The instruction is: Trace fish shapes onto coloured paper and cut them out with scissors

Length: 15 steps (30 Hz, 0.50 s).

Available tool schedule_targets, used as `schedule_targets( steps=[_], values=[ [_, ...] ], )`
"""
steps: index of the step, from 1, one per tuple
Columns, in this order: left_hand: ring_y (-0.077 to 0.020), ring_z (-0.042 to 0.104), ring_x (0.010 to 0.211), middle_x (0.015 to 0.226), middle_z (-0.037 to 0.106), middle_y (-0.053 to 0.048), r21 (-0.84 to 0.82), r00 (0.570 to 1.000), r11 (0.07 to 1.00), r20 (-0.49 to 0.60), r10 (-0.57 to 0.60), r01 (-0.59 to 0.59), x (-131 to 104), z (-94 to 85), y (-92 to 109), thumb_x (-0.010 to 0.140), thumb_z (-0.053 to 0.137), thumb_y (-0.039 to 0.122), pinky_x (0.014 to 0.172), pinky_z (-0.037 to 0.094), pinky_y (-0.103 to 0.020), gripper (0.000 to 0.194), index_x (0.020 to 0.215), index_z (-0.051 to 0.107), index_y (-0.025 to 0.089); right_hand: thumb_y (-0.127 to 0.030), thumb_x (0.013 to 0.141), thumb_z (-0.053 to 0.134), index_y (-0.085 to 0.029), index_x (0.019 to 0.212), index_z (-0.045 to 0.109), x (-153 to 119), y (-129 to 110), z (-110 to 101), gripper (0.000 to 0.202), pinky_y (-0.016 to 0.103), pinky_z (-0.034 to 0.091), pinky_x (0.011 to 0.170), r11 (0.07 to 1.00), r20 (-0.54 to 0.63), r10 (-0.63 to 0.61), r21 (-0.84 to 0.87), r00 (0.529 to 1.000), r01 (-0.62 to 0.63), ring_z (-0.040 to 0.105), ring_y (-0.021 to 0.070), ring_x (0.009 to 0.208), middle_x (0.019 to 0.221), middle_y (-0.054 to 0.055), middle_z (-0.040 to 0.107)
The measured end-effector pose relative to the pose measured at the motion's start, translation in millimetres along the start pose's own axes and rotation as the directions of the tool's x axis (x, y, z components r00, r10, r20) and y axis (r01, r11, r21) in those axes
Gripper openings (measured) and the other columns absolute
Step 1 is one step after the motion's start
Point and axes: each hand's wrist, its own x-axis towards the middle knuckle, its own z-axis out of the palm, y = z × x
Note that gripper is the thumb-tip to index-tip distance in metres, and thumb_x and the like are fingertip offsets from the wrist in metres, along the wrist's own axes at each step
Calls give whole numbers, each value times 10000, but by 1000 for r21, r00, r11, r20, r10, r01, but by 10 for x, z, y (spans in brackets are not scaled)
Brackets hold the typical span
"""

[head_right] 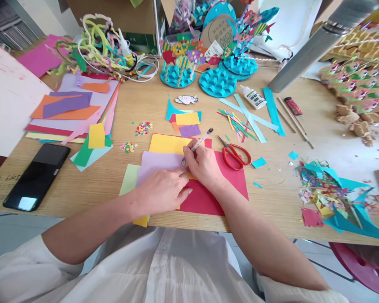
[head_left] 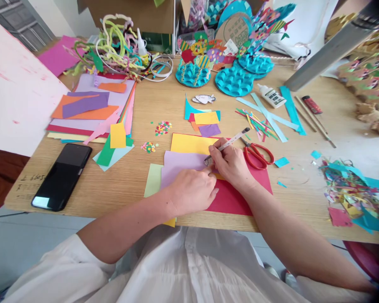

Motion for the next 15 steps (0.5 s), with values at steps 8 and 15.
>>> schedule_targets(
  steps=[8,15],
  values=[
    [-232,676,864,1063,677,-89,-6,1000,1000,15,3,-3,5,-13,-2,941,422,310,663,528,-346,250,999,600,145,-312,907,494,-221,710,451,4,0,6,221,255,405,491,999,1,-21,-28,1000,21,563,142,478,536,-21,550],
    [-238,677,871,1090,674,-86,-6,1000,1000,2,11,-11,4,-9,-2,935,429,304,653,524,-350,260,1075,581,146,-291,904,482,-225,702,441,-6,-10,11,217,258,398,492,993,0,-93,-77,996,93,554,142,504,562,-12,548]
  ],
)
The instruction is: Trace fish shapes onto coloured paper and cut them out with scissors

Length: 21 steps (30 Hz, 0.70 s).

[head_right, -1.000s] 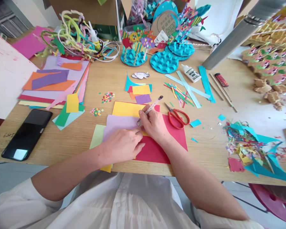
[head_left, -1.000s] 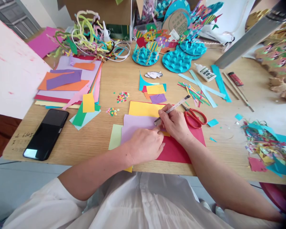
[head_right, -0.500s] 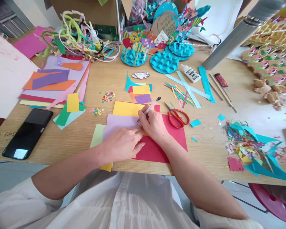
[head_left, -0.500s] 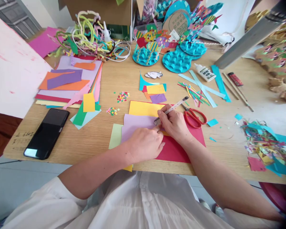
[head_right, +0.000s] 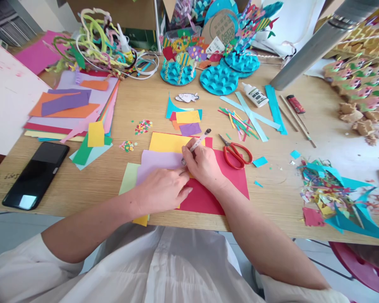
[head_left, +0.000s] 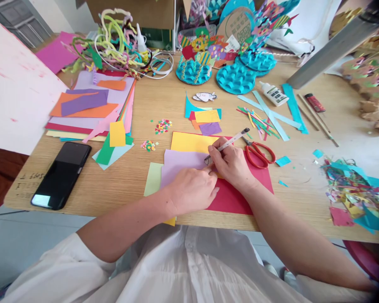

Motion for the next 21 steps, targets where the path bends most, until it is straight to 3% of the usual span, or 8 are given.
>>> schedule_targets(
  steps=[5,21],
  values=[
    [-242,676,889,1091,672,-93,6,1000,1000,11,1,-1,-3,5,-5,938,427,311,667,526,-349,253,1059,579,149,-287,903,468,-225,697,428,-9,4,-1,219,251,389,481,996,-2,-70,-56,998,70,517,124,481,560,-18,530],
    [-241,677,881,1093,675,-113,9,1000,1000,-4,10,-10,-8,-5,-8,933,415,305,675,533,-350,272,1041,601,139,-249,901,469,-229,702,419,-19,27,6,206,253,378,477,989,-3,-130,-72,992,129,517,130,475,563,-16,531]
  ],
)
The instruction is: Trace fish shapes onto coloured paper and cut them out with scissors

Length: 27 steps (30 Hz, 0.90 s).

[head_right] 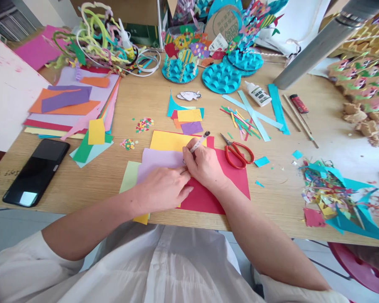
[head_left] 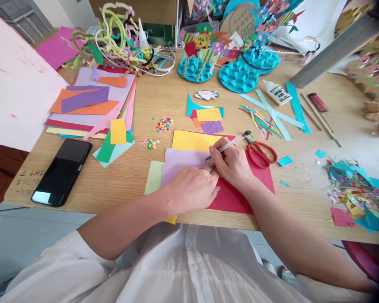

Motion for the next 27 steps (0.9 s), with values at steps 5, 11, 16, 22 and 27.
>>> schedule_targets(
  steps=[5,11,16,22,27],
  values=[
    [-238,677,897,1114,666,-121,-2,1000,1000,2,-6,6,0,-5,-1,932,427,301,689,532,-335,266,1059,595,139,-242,897,479,-229,706,431,6,-5,6,198,253,392,482,999,-1,36,35,999,-36,534,135,480,565,-14,550],
    [-235,680,866,1096,666,-115,14,1000,1000,-22,-1,1,-7,18,3,929,435,298,659,530,-334,259,1057,593,137,-251,898,477,-221,698,439,6,-6,-4,205,246,398,483,998,13,57,35,998,-57,537,128,487,570,-14,553],
    [-228,680,853,1055,678,-105,19,1000,1000,-28,-4,4,-4,32,5,931,437,298,648,520,-319,245,1032,595,141,-239,898,480,-219,706,440,6,-5,-6,197,244,399,488,997,23,56,46,998,-57,540,128,491,575,-13,560],
    [-231,681,842,1044,683,-101,18,1000,1000,-31,-2,3,-2,30,2,927,444,295,647,522,-330,239,1020,600,140,-228,895,483,-222,700,439,1,-6,-5,199,247,400,497,998,14,49,42,999,-50,535,128,496,588,-10,561],
    [-230,681,847,1057,680,-110,12,999,1000,-35,-3,3,-1,35,2,927,447,295,650,521,-321,240,1027,599,138,-224,894,483,-221,695,434,6,-13,-2,205,239,385,475,998,9,44,37,999,-44,518,117,484,582,-16,543]
  ],
)
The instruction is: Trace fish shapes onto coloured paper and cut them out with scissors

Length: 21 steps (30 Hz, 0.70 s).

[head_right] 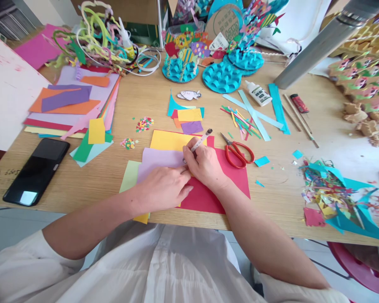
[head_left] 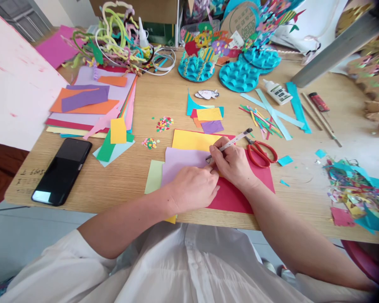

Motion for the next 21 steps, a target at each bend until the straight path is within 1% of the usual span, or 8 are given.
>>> schedule_targets(
  steps=[7,12,14,15,17,19,20,21],
  values=[
    [-234,681,832,1034,684,-105,6,1000,1000,-2,-3,3,-3,14,-4,926,447,296,632,519,-325,242,1032,597,138,-216,895,486,-218,692,438,5,-7,-9,209,239,384,477,1000,1,-12,13,1000,12,522,117,484,578,-18,541],
    [-233,683,841,1057,684,-108,6,1000,1000,9,-10,10,0,-10,6,927,444,292,636,523,-329,250,1045,603,140,-214,890,489,-218,686,437,-10,13,7,211,240,386,470,1000,11,-10,14,1000,10,523,115,480,575,-22,543],
    [-235,685,848,1082,682,-113,13,1000,1000,20,-11,11,-2,-14,7,932,438,296,640,527,-337,258,1049,606,140,-214,888,497,-219,686,446,-15,19,4,208,241,386,464,1000,-8,-20,24,1000,20,516,113,474,564,-29,530],
    [-234,686,852,1131,671,-121,21,1000,1000,25,-9,9,-5,-14,6,936,431,300,643,529,-340,263,1043,610,140,-219,891,500,-220,692,454,-13,17,-10,204,242,388,464,999,-54,-21,40,998,23,513,114,473,557,-34,520],
    [-228,688,887,1290,604,-135,41,1000,999,31,2,-3,-12,-9,3,946,413,304,655,531,-335,275,1029,617,140,-243,908,503,-228,719,464,9,2,-68,194,246,382,453,993,-232,-3,114,973,31,496,112,451,536,-51,487],
    [-221,684,935,1433,492,-134,65,999,998,31,11,-13,-18,-4,-1,950,408,307,670,533,-321,283,1036,619,137,-294,936,500,-241,748,452,45,-24,-168,201,245,364,426,975,-437,48,214,898,52,463,106,411,515,-72,451],
    [-220,682,953,1469,452,-131,75,999,997,33,12,-14,-20,-4,-2,951,409,309,674,535,-316,289,1052,617,135,-323,946,500,-246,762,448,61,-35,-230,206,243,358,413,964,-505,73,255,860,69,454,102,397,516,-77,450],
    [-222,682,961,1482,434,-131,85,999,996,38,10,-13,-20,-6,-3,952,408,312,674,537,-316,298,1070,614,132,-351,952,500,-249,784,458,68,-41,-294,201,241,364,409,955,-539,88,284,838,82,463,101,400,529,-76,467]
  ],
)
